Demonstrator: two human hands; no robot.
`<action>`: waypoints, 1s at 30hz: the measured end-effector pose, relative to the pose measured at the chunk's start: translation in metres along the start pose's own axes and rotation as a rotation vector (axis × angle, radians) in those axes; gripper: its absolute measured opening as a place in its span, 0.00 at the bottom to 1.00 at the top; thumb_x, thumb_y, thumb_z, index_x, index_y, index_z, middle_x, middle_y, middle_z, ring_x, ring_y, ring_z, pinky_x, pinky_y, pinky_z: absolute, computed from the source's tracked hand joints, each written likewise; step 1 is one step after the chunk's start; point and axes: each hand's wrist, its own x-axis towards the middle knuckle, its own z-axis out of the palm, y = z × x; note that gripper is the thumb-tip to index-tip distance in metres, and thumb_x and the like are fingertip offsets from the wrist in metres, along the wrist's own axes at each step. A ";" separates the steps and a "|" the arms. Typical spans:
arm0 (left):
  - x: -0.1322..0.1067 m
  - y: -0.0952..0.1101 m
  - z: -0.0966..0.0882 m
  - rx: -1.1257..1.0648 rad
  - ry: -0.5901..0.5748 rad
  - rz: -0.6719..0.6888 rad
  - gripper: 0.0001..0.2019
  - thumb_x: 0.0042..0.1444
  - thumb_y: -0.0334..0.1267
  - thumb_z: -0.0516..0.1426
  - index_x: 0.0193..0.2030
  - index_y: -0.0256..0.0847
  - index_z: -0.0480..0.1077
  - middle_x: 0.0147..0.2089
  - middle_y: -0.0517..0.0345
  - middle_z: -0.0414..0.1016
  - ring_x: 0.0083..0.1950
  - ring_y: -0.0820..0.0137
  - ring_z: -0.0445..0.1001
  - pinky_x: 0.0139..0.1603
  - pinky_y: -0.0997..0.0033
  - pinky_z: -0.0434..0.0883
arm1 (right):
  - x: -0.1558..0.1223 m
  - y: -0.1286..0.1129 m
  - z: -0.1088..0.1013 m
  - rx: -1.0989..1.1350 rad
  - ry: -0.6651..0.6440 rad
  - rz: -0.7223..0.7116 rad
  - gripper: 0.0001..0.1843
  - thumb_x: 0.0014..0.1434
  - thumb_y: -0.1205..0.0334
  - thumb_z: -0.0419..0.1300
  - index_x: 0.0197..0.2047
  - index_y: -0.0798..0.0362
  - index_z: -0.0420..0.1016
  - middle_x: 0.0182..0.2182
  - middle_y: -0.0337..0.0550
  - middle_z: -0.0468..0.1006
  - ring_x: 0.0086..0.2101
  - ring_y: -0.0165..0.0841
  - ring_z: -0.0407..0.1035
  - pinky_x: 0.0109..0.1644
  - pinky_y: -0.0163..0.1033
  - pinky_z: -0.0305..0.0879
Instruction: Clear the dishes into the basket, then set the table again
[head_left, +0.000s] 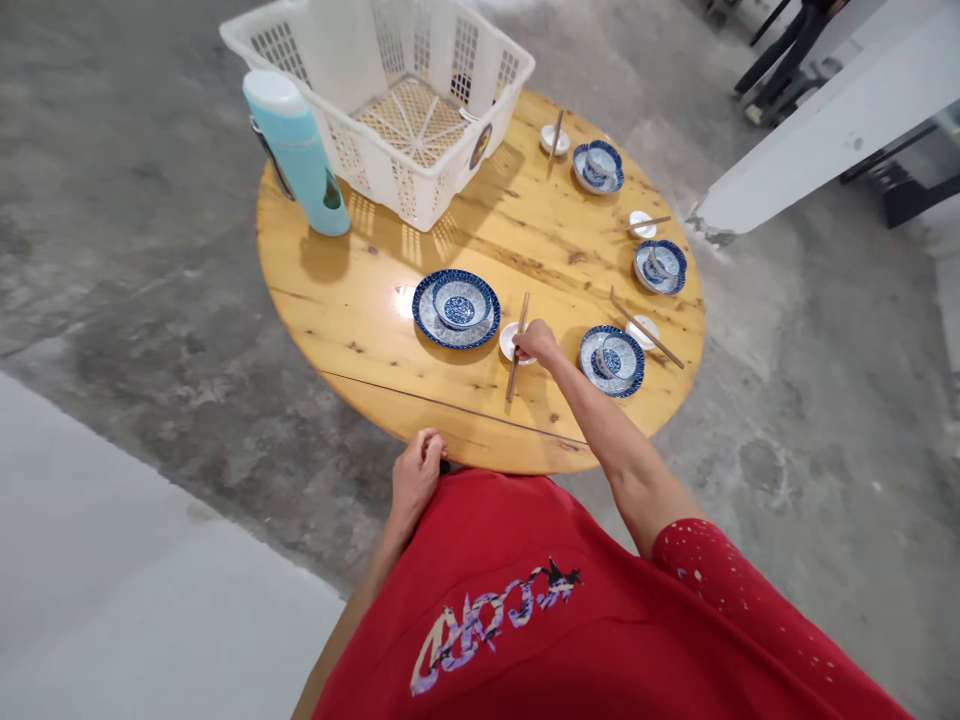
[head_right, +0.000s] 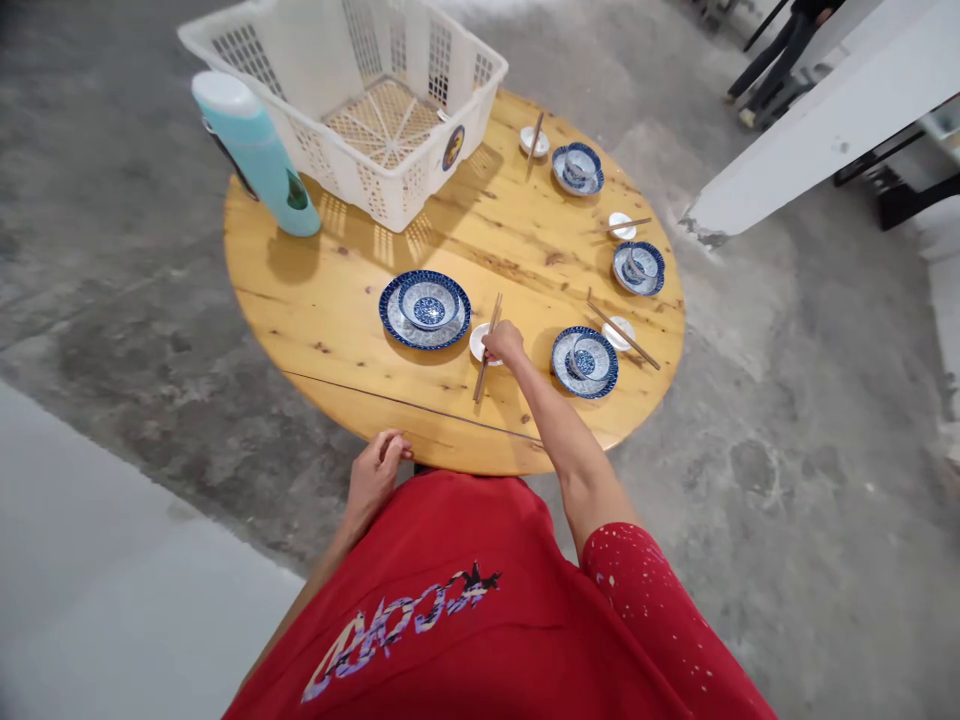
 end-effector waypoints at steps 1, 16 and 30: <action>-0.002 -0.004 -0.003 -0.013 0.023 -0.009 0.16 0.61 0.51 0.50 0.45 0.43 0.71 0.40 0.54 0.81 0.39 0.66 0.80 0.45 0.68 0.73 | 0.000 0.000 -0.001 -0.010 0.001 -0.001 0.05 0.53 0.72 0.61 0.26 0.59 0.75 0.20 0.49 0.77 0.24 0.37 0.76 0.36 0.39 0.74; -0.001 -0.001 -0.023 -0.083 0.143 -0.041 0.16 0.59 0.50 0.51 0.44 0.42 0.71 0.39 0.55 0.80 0.36 0.68 0.79 0.41 0.70 0.74 | -0.001 -0.002 -0.001 -0.003 0.005 -0.010 0.03 0.54 0.71 0.61 0.29 0.59 0.76 0.23 0.50 0.79 0.23 0.36 0.76 0.32 0.37 0.73; -0.002 -0.004 -0.022 -0.086 0.146 -0.065 0.17 0.58 0.51 0.51 0.43 0.41 0.70 0.37 0.55 0.80 0.35 0.67 0.79 0.41 0.69 0.74 | -0.009 -0.006 -0.003 -0.031 0.019 -0.024 0.06 0.55 0.68 0.60 0.28 0.58 0.76 0.18 0.47 0.76 0.24 0.36 0.75 0.35 0.36 0.71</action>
